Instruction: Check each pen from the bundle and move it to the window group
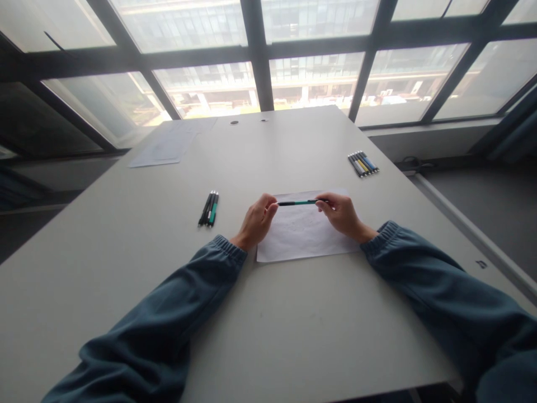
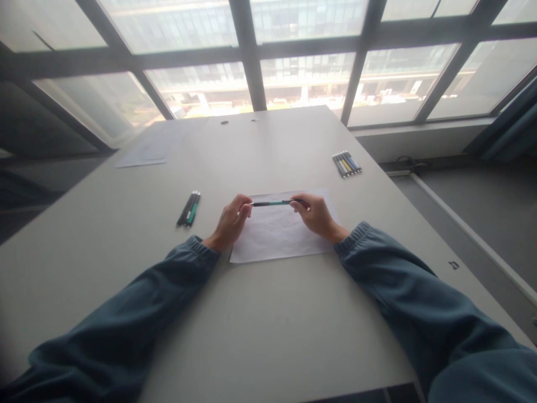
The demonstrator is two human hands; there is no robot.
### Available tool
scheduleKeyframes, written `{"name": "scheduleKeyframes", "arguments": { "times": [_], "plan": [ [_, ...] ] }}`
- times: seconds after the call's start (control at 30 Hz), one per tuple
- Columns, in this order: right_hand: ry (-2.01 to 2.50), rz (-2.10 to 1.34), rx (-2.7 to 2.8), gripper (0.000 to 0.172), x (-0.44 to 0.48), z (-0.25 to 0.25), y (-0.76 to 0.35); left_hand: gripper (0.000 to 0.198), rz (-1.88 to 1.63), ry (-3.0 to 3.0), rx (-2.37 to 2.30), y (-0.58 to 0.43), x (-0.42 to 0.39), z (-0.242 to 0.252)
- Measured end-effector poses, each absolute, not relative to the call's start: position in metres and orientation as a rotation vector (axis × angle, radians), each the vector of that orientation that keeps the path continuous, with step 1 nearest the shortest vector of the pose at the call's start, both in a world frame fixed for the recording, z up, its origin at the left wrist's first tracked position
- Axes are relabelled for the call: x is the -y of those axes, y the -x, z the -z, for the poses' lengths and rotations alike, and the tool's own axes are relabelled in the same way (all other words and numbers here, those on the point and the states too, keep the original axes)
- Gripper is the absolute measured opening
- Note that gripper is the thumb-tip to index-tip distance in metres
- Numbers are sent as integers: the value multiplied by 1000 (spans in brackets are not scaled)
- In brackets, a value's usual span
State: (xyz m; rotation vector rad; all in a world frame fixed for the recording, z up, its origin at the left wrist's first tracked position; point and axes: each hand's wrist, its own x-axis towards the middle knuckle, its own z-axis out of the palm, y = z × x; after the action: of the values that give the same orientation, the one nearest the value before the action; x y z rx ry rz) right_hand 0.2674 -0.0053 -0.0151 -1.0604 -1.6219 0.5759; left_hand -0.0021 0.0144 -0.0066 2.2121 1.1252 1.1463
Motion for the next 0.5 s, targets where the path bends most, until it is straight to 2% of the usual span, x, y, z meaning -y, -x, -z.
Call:
{"name": "scheduleKeyframes", "arguments": {
  "times": [0.23,0.5],
  "plan": [
    [1032,-637,1648,35,6,17,-267,42,-1089,-2384,-1031,2,-11,2],
    [1034,-638,1673,38,5,20,-268,54,-1118,-2274,-992,0,-11,3]
  ]
}}
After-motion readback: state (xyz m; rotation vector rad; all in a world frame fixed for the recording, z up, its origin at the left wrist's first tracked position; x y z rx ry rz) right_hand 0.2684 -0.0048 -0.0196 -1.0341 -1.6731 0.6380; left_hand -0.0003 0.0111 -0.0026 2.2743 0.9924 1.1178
